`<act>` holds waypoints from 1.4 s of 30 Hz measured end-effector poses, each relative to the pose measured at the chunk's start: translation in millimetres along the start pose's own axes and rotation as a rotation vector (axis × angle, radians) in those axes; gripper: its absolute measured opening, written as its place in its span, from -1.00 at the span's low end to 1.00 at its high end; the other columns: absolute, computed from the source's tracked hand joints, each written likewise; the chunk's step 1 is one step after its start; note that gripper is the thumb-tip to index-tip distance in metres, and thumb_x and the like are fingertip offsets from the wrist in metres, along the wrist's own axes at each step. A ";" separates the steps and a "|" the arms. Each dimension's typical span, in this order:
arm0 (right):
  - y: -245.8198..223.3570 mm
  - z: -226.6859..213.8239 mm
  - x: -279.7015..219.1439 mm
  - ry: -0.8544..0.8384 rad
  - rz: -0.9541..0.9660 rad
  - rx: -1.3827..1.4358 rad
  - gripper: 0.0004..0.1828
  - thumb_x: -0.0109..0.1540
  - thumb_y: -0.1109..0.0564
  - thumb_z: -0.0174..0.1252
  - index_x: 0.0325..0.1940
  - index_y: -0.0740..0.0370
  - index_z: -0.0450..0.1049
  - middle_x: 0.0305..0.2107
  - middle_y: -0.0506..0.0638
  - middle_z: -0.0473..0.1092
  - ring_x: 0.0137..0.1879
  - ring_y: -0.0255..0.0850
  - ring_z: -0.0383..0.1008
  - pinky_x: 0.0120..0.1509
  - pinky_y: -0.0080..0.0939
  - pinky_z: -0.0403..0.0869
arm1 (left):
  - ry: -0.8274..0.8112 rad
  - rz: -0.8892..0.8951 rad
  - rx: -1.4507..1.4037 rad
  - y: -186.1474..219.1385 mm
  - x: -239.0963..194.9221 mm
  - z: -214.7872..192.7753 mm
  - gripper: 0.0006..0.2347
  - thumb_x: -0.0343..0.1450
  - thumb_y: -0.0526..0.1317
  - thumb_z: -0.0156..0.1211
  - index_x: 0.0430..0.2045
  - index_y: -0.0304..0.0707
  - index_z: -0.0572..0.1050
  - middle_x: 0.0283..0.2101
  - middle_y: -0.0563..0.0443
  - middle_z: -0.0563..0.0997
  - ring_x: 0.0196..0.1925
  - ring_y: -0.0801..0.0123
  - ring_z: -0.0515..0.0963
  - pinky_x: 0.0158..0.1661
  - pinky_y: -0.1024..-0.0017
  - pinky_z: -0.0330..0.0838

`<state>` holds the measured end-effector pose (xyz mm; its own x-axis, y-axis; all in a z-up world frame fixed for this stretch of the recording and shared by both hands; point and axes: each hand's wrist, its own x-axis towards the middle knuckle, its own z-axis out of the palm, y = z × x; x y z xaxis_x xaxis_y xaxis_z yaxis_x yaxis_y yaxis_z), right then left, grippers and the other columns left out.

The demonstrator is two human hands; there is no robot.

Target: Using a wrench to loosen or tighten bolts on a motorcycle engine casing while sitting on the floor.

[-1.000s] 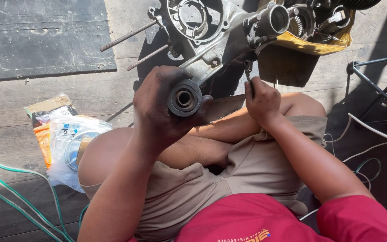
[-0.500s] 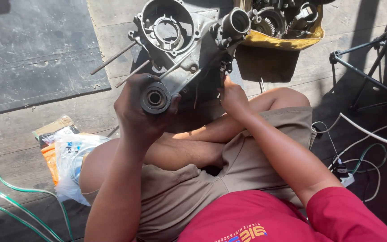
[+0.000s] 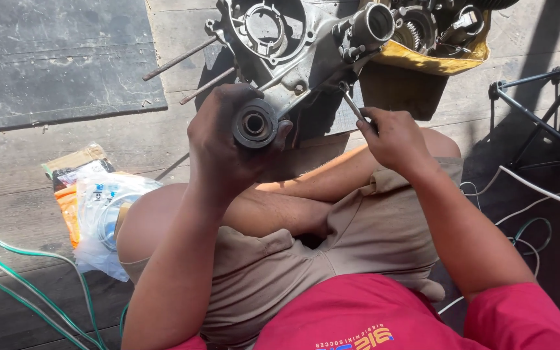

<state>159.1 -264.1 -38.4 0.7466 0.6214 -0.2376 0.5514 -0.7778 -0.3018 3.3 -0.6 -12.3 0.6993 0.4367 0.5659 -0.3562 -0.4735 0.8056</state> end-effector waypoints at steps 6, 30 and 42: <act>-11.8 -23.5 14.7 -0.104 -0.007 -0.142 -0.64 0.42 0.09 0.04 0.09 0.40 0.61 -0.34 0.32 0.59 -0.24 0.25 0.63 -0.14 0.12 0.58 | 0.028 -0.010 0.006 -1.1 -0.1 4.2 -0.64 0.32 -0.19 0.52 -0.14 -0.30 0.47 -0.36 -0.14 0.50 -0.35 -0.02 0.63 -0.34 0.21 0.57; -7.9 -29.4 22.7 -0.065 -0.006 -0.418 -0.74 0.38 0.03 0.08 -0.19 0.22 0.59 -0.51 0.17 0.54 -0.45 0.22 0.52 -0.33 0.15 0.44 | -0.118 0.004 0.106 12.5 -0.9 -6.2 -0.56 0.24 -0.32 0.55 -0.10 -0.33 0.40 -0.20 -0.11 0.57 -0.24 0.11 0.54 -0.16 0.20 0.43; 45.5 129.3 19.9 0.292 0.014 -0.217 -0.66 0.41 0.09 0.05 0.10 0.36 0.16 -0.53 0.21 0.50 -0.51 0.26 0.49 -0.46 0.22 0.36 | -0.113 -0.031 0.099 17.8 5.6 -6.1 -0.59 0.25 -0.35 0.57 -0.16 -0.35 0.41 -0.25 -0.12 0.53 -0.32 0.15 0.54 -0.23 0.26 0.46</act>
<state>150.9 -275.0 -176.3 0.8120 0.5821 0.0427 0.5834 -0.8072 -0.0904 -2.9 -2.0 6.3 0.7762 0.3664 0.5131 -0.2741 -0.5369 0.7979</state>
